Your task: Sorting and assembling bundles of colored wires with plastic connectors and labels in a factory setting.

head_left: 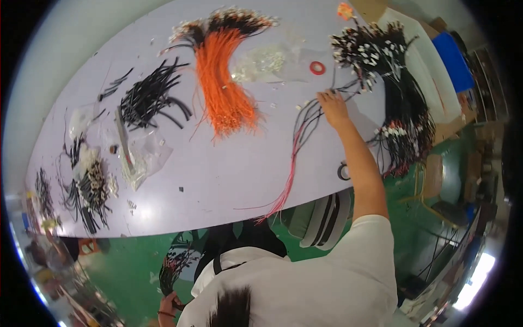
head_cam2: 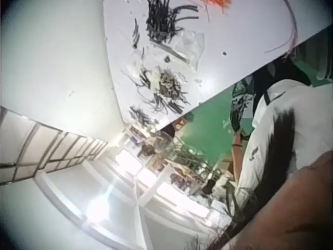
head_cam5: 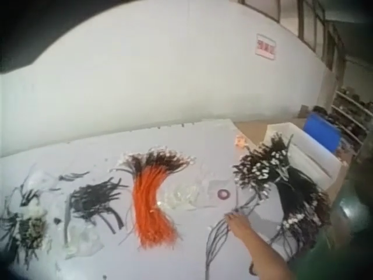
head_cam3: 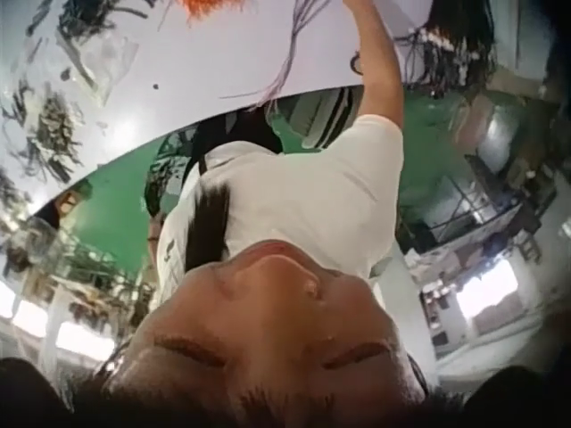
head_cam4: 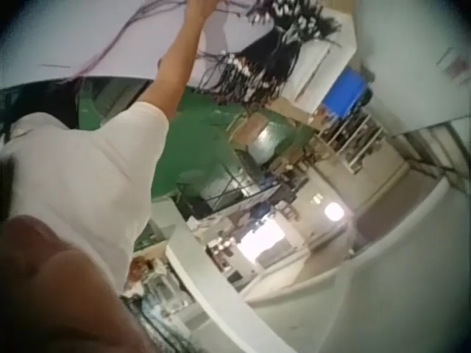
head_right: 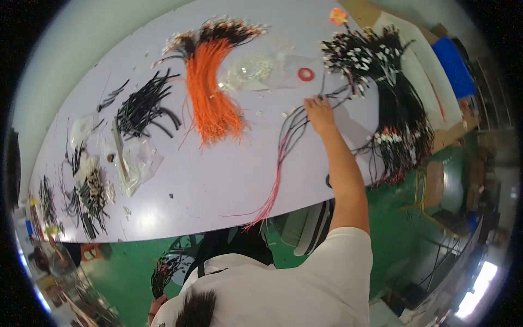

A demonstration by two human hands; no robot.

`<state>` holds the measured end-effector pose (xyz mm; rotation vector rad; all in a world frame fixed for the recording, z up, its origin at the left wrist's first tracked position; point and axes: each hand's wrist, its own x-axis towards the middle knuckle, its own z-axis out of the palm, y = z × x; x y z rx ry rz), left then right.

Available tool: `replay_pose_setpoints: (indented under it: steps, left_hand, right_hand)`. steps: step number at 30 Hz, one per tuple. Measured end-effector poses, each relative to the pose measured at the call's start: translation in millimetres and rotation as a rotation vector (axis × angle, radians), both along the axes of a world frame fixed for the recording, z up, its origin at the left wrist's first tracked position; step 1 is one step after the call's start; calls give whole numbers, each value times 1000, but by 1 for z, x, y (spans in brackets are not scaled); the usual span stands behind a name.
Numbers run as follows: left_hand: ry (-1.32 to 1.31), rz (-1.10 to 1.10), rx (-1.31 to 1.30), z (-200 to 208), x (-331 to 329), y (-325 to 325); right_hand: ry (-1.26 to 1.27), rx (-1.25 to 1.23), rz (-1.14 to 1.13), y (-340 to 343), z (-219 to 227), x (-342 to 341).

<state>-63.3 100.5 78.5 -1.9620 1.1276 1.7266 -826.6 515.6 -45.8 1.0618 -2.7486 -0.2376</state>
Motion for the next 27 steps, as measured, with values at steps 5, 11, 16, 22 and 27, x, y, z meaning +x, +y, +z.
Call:
replay_pose_setpoints:
  steps: [5, 11, 16, 22, 27]
  left_hand:
    - [27, 8, -145, 6, 35, 39]
    - [21, 180, -153, -5, 18, 56]
    - [203, 478, -149, -21, 35, 59]
    - [310, 735, -145, -46, 60, 46]
    - [467, 914, -125, -52, 64, 14]
  right_hand:
    - [-228, 91, 127, -20, -6, -9]
    - [-379, 86, 271, 5, 20, 11]
    - [-537, 192, 147, 1, 41, 17]
    - [-1131, 201, -89, -98, 166, 34]
    - [-1430, 91, -110, -206, 311, 149]
